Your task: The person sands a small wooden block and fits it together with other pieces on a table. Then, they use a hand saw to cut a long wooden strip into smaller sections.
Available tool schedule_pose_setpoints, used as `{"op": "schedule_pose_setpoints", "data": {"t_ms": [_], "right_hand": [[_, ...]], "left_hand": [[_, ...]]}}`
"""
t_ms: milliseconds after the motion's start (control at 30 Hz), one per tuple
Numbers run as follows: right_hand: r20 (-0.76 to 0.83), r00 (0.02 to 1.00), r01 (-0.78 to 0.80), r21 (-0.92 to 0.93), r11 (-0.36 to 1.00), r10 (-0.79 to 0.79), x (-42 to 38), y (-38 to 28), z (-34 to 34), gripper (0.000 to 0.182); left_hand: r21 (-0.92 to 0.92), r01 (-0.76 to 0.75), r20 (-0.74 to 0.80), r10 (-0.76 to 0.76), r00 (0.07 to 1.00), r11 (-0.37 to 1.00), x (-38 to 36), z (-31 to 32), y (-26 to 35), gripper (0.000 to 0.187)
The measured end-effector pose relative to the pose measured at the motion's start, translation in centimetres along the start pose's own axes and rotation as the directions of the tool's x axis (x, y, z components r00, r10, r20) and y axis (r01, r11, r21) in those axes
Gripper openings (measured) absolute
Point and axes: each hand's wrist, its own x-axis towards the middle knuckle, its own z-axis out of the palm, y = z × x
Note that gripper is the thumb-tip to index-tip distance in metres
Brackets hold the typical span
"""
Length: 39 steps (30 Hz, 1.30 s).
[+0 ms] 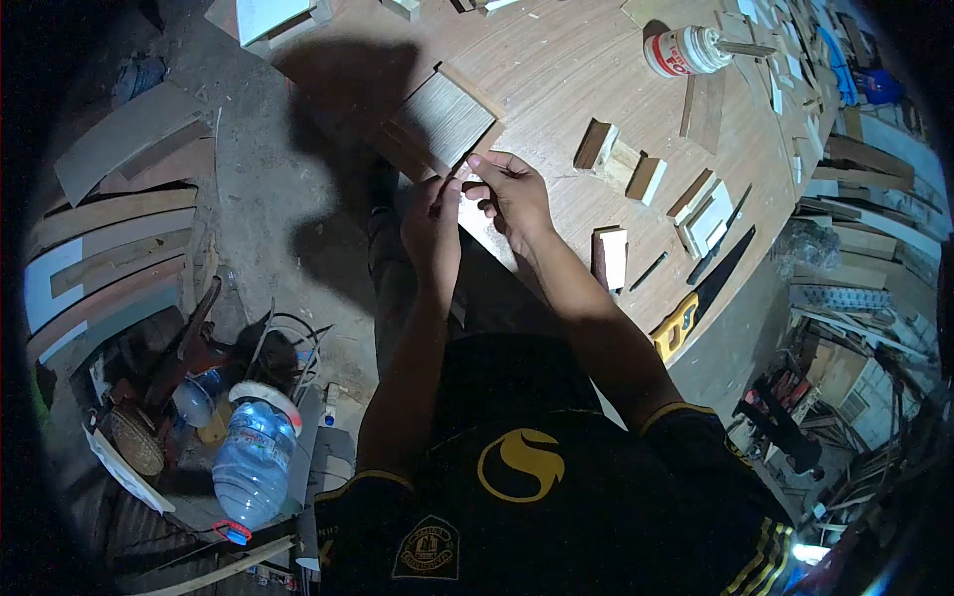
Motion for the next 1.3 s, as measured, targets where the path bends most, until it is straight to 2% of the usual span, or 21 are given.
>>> {"op": "schedule_pose_setpoints", "data": {"t_ms": [167, 233, 267, 333, 367, 400, 433, 467, 533, 633, 767, 833, 967, 1033, 1133, 1300], "right_hand": [[0.012, 1.000, 0.010, -0.010, 1.000, -0.010, 0.0, 0.1, -0.1, 0.033], [-0.009, 1.000, 0.014, -0.003, 1.000, -0.014, -0.1, 0.1, 0.1, 0.034], [-0.005, 1.000, 0.014, -0.004, 1.000, -0.014, -0.1, 0.0, 0.2, 0.034], [-0.027, 1.000, 0.004, -0.022, 1.000, -0.004, -0.2, 0.0, 0.2, 0.036], [-0.026, 1.000, 0.003, -0.022, 1.000, -0.003, -0.2, 0.0, 0.2, 0.036], [-0.024, 1.000, 0.004, -0.019, 1.000, -0.004, -0.2, 0.0, 0.2, 0.036], [-0.021, 1.000, 0.005, -0.017, 1.000, -0.005, -0.2, -0.1, 0.2, 0.037], [-0.020, 1.000, 0.004, -0.016, 1.000, -0.004, -0.2, 0.0, 0.2, 0.037], [-0.025, 1.000, 0.001, -0.022, 1.000, -0.001, -0.1, 0.0, 0.3, 0.037], [-0.012, 1.000, 0.013, -0.004, 1.000, -0.013, -0.1, 0.1, 0.2, 0.036], [-0.012, 1.000, 0.026, 0.017, 1.000, -0.026, 0.3, 0.4, 0.0, 0.039], [-0.001, 0.999, 0.035, 0.015, 0.999, -0.035, 0.4, 0.6, -0.1, 0.039], [-0.013, 1.000, 0.015, -0.005, 1.000, -0.015, -0.1, 0.0, 0.1, 0.040], [-0.023, 1.000, 0.006, -0.024, 1.000, -0.006, -0.1, 0.0, 0.3, 0.041], [-0.014, 1.000, 0.013, -0.025, 1.000, -0.013, 0.1, 0.2, 0.2, 0.042], [-0.020, 1.000, 0.011, -0.027, 1.000, -0.011, -0.1, 0.1, 0.2, 0.042]], "left_hand": [[-0.030, 0.007, -0.024, -0.008, 1.000, 1.000, -0.6, 0.2, -0.4, 0.024], [-0.111, -0.019, -0.133, 0.004, 0.991, 0.994, -1.1, 0.5, -1.0, 0.023], [-0.110, -0.020, -0.136, 0.005, 0.991, 0.994, -1.4, 0.4, -0.4, 0.023], [-0.019, -0.015, -0.245, 0.010, 0.969, 1.000, -1.8, 0.2, 0.7, 0.023], [-0.018, -0.014, -0.246, 0.010, 0.969, 1.000, -1.6, -0.2, 1.1, 0.023], [0.302, -0.192, -0.228, 0.267, 0.936, 0.934, -1.3, -0.9, 1.2, 0.026], [0.583, -0.337, -0.128, 0.494, 0.860, 0.739, -0.9, -1.3, 1.2, 0.030], [0.585, -0.337, -0.128, 0.494, 0.860, 0.738, -0.5, -1.5, 0.7, 0.030], [0.570, -0.480, -0.028, 0.600, 0.800, 0.667, 0.5, -1.4, -0.5, 0.038], [0.592, -0.526, -0.005, 0.656, 0.755, 0.610, 1.3, -1.5, -1.4, 0.040], [0.564, -0.578, 0.060, 0.669, 0.741, 0.590, 1.6, -2.0, -0.1, 0.041], [0.614, -0.593, 0.093, 0.698, 0.710, 0.521, 1.8, -2.1, 0.1, 0.042], [0.572, -0.587, 0.119, 0.650, 0.750, 0.573, 2.6, -2.1, -1.0, 0.041], [0.670, -0.544, 0.138, 0.635, 0.760, 0.505, 2.5, -2.4, 0.0, 0.037], [0.592, -0.605, 0.161, 0.657, 0.736, 0.532, 2.9, -2.6, -0.1, 0.035], [0.614, -0.596, 0.179, 0.643, 0.744, 0.518, 2.9, -2.7, -0.3, 0.035]]}}
